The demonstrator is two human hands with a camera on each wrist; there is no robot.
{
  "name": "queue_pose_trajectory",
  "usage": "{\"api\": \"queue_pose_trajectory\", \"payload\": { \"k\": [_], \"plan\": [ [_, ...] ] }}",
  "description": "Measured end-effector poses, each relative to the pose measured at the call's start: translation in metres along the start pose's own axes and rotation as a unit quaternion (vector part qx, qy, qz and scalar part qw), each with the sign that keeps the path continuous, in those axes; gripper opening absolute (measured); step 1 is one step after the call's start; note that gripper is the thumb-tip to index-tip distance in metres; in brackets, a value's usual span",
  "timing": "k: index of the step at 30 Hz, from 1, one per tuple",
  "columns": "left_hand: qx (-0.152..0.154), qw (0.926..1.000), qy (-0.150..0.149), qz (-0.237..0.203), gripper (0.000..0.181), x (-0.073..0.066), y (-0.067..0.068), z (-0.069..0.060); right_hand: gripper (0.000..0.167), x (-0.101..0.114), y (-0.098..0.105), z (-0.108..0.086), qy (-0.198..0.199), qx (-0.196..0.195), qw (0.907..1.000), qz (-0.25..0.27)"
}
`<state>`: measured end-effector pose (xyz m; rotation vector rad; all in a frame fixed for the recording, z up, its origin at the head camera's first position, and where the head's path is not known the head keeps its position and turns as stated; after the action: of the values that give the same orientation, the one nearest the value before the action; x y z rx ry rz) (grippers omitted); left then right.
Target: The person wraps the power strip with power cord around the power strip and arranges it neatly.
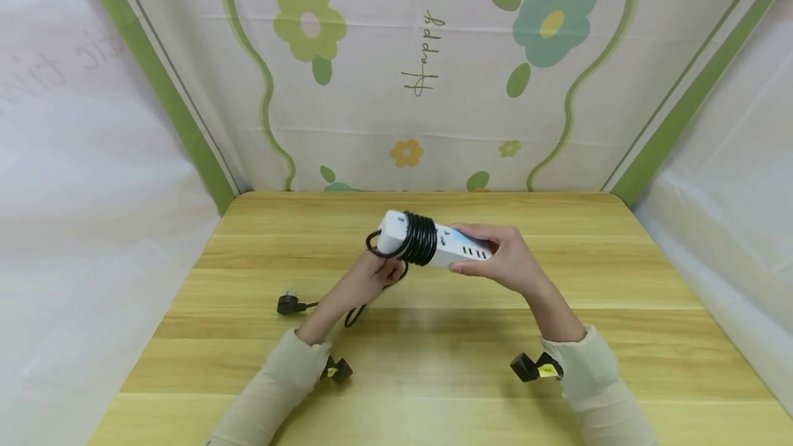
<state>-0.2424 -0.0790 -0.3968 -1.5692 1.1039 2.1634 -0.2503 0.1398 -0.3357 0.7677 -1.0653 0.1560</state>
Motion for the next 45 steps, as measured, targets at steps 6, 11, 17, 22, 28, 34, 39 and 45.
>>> {"api": "queue_pose_trajectory", "payload": {
  "k": [6, 11, 17, 22, 28, 34, 39, 45],
  "plan": [
    [0.027, 0.9972, 0.016, 0.068, 0.033, -0.007, -0.01, 0.004, 0.059, -0.011, 0.019, -0.003, -0.071, -0.062, 0.9953, 0.021],
    [0.04, 0.9975, 0.022, 0.054, 0.031, -0.008, -0.015, 0.003, 0.063, -0.021, 0.031, -0.007, -0.109, -0.103, 0.9886, 0.013],
    [0.05, 0.9973, 0.004, 0.053, 0.028, -0.01, -0.017, 0.002, 0.068, -0.033, 0.041, -0.01, -0.144, -0.148, 0.9784, -0.012],
    [0.051, 0.9986, 0.014, 0.004, 0.03, -0.011, -0.012, -0.003, 0.069, -0.04, 0.047, -0.011, -0.161, -0.183, 0.9685, -0.05],
    [0.052, 0.9961, 0.005, 0.071, 0.024, -0.024, -0.008, -0.007, 0.07, -0.049, 0.052, -0.011, -0.174, -0.207, 0.9593, -0.083],
    [0.046, 0.9772, 0.013, 0.207, 0.02, -0.04, -0.015, -0.01, 0.071, -0.06, 0.046, -0.005, -0.163, -0.202, 0.9595, -0.111],
    [-0.006, 0.9583, -0.006, 0.286, 0.02, -0.049, -0.011, -0.014, 0.069, -0.064, 0.03, 0.003, -0.141, -0.177, 0.9614, -0.157],
    [-0.038, 0.9384, -0.029, 0.342, 0.02, -0.06, -0.006, -0.018, 0.064, -0.062, 0.013, 0.008, -0.128, -0.155, 0.9602, -0.194]
  ]
}}
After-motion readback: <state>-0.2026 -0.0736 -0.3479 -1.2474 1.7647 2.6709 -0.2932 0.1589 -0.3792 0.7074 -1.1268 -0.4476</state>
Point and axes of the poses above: each hand's wrist, its own z-axis towards the middle knuckle, its own y-axis out of the back of the hand, x = y × z, the point moved 6 cm from there along z, towards the middle knuckle, and after that the axes turned 12 degrees about x, right-handed, at the moved point
